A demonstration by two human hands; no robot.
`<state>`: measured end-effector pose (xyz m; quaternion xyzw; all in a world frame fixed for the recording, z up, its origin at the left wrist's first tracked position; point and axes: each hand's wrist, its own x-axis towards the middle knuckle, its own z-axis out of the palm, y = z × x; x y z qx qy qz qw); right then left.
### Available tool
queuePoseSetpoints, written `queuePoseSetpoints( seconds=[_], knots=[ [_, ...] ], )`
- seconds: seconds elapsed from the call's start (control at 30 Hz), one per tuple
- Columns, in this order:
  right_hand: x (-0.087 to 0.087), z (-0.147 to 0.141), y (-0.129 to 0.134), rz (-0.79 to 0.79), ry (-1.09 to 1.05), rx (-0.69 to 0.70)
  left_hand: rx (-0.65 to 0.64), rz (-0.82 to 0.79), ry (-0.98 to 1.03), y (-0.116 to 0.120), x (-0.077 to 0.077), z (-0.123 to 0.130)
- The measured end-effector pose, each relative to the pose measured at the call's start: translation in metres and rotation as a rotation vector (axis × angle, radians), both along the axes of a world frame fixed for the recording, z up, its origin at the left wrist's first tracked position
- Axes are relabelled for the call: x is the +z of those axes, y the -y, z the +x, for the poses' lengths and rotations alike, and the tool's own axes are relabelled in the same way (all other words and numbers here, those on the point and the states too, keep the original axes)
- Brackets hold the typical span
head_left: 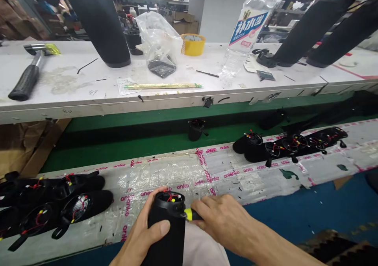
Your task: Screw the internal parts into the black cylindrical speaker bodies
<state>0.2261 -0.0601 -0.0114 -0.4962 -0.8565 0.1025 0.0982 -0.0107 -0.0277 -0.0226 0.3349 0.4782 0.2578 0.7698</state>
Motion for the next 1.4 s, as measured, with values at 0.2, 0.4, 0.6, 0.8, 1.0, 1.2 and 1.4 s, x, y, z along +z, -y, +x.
queuePoseSetpoints(
  seconds=[0.2,0.4,0.6,0.8,1.0,1.2,1.4],
  knots=[
    [0.007,0.002,-0.003,0.015,-0.469,-0.145,0.099,-0.220,0.107,0.003,-0.012,-0.007],
    [0.002,-0.011,0.012,-0.034,-0.051,-0.095,0.049,0.007,0.113,-0.001,0.006,-0.002],
    [-0.002,-0.015,0.012,0.010,0.066,-0.058,0.012,0.082,0.017,-0.003,0.007,-0.004],
    [0.004,-0.014,0.011,0.029,0.099,-0.044,0.023,0.072,0.028,-0.002,0.009,-0.003],
    [0.006,-0.012,0.011,0.036,0.122,-0.049,0.034,0.085,-0.008,-0.003,0.008,-0.003],
    [0.009,-0.009,0.009,0.056,0.123,-0.046,0.014,0.113,-0.025,-0.004,0.004,-0.004],
    [0.011,-0.008,0.008,0.055,0.134,-0.034,-0.038,0.121,-0.041,-0.006,0.005,-0.004]
  ],
)
